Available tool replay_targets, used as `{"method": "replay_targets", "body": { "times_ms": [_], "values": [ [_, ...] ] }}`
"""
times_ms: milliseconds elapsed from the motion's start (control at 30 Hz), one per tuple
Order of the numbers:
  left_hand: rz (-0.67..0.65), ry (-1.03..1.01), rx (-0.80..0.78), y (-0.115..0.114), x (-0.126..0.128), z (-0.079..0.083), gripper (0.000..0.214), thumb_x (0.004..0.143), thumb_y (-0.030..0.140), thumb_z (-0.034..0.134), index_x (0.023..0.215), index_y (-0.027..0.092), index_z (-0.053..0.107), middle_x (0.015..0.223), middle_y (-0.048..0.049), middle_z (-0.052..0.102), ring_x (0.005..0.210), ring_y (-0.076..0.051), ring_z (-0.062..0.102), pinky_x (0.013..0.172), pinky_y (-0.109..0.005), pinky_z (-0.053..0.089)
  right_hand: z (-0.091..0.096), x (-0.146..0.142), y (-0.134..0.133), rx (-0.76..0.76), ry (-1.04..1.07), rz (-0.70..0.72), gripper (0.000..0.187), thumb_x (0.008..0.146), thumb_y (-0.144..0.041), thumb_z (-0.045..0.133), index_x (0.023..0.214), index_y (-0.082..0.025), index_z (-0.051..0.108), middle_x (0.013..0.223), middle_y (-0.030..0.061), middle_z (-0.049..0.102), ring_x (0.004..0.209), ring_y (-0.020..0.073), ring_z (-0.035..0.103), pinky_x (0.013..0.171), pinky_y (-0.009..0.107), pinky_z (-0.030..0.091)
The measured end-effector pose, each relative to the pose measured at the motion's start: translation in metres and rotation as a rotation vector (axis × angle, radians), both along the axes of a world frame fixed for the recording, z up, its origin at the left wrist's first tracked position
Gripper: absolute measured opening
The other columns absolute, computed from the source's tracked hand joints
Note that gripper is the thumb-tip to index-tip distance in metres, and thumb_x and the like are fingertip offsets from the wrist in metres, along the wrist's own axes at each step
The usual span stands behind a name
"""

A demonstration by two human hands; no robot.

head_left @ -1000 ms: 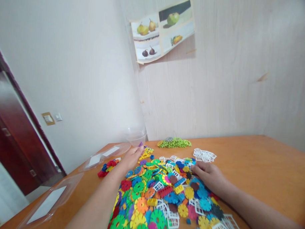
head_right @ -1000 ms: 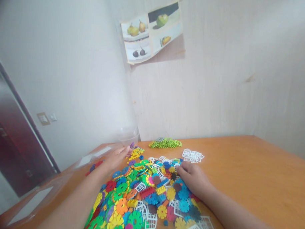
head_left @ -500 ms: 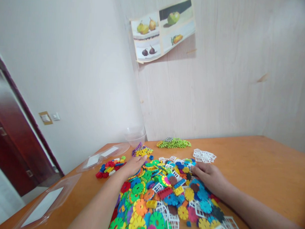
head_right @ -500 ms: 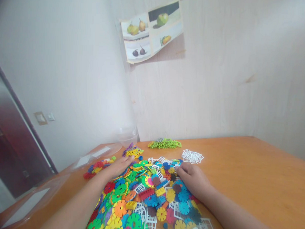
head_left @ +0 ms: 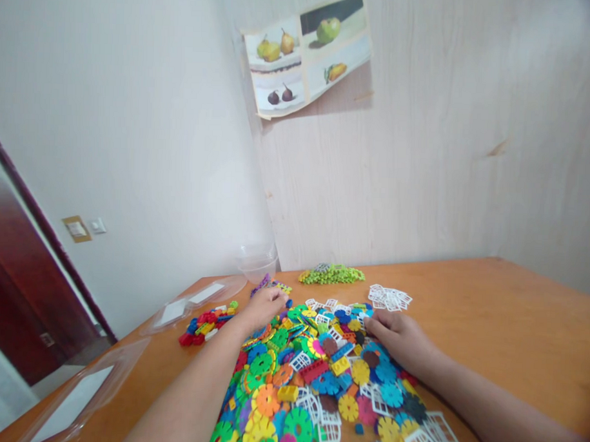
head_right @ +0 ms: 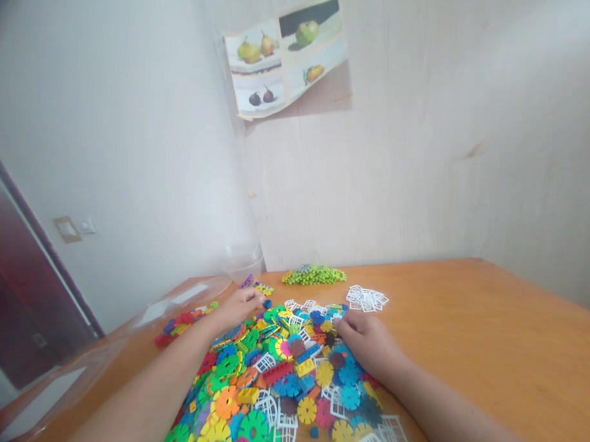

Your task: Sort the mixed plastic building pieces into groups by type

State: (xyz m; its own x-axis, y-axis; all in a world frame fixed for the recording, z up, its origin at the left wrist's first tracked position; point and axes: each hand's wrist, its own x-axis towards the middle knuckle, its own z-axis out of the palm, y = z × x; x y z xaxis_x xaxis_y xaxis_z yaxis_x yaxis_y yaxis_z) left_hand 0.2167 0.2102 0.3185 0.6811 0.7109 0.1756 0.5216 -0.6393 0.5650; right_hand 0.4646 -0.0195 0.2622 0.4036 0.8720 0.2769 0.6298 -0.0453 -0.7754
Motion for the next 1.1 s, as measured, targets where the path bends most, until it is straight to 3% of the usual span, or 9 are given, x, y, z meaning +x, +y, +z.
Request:
{"method": "replay_targets", "body": {
  "times_ms": [167,333,567,700,933,1100],
  "values": [
    [0.035,0.034,0.109,0.023,0.015,-0.01,0.021,0.078,0.031,0.06,0.09,0.019,0.071,0.093,-0.0058,0.072,0.09,-0.021,0.063,0.081,-0.029,0.045,-0.002,-0.001,0.0,-0.003,-0.001,-0.008,0.042,0.09,-0.053,0.045,0.063,-0.021,0.048,0.062,-0.0023,0.054,0.064,0.0162,0.052,0.056,0.026,0.034],
    [0.004,0.119,0.166,0.023,0.027,-0.012,0.007,0.069,0.022,0.066,0.074,0.021,0.071,0.082,-0.0035,0.071,0.086,-0.022,0.063,0.082,-0.03,0.044,0.0,-0.001,-0.001,-0.004,-0.004,0.007,0.042,0.091,-0.053,0.044,0.064,-0.021,0.048,0.064,-0.0021,0.055,0.066,0.0166,0.053,0.057,0.026,0.035],
    [0.087,0.058,0.161,0.021,0.025,-0.014,0.011,0.067,0.016,0.065,0.077,0.019,0.07,0.078,-0.0023,0.07,0.081,-0.02,0.063,0.077,-0.028,0.046,0.0,0.001,-0.002,-0.028,0.006,0.016,0.043,0.091,-0.054,0.044,0.065,-0.021,0.049,0.064,-0.0012,0.055,0.066,0.0173,0.054,0.058,0.027,0.037],
    [0.135,-0.054,0.126,0.027,-0.001,-0.005,0.017,0.069,0.014,0.061,0.083,0.018,0.069,0.081,-0.0019,0.071,0.079,-0.018,0.064,0.073,-0.026,0.048,0.001,0.001,-0.003,-0.03,0.001,0.014,0.041,0.09,-0.053,0.045,0.065,-0.021,0.051,0.064,-0.0008,0.057,0.066,0.018,0.055,0.058,0.027,0.037],
    [0.371,-0.253,0.119,0.03,-0.082,0.025,0.028,0.073,0.021,0.062,0.1,0.017,0.067,0.099,-0.0051,0.073,0.09,-0.019,0.067,0.077,-0.027,0.052,-0.001,0.003,-0.001,-0.048,-0.025,0.018,0.042,0.089,-0.054,0.044,0.063,-0.021,0.048,0.062,-0.0009,0.055,0.065,0.0179,0.054,0.057,0.027,0.037],
    [0.546,-0.238,0.134,0.033,-0.12,0.032,0.025,0.076,0.025,0.062,0.099,0.019,0.069,0.09,-0.0046,0.074,0.084,-0.021,0.068,0.07,-0.027,0.052,-0.004,0.005,0.0,-0.047,-0.022,0.036,0.044,0.09,-0.056,0.043,0.065,-0.021,0.051,0.064,-0.0003,0.057,0.067,0.019,0.056,0.058,0.027,0.039]
  ]
}}
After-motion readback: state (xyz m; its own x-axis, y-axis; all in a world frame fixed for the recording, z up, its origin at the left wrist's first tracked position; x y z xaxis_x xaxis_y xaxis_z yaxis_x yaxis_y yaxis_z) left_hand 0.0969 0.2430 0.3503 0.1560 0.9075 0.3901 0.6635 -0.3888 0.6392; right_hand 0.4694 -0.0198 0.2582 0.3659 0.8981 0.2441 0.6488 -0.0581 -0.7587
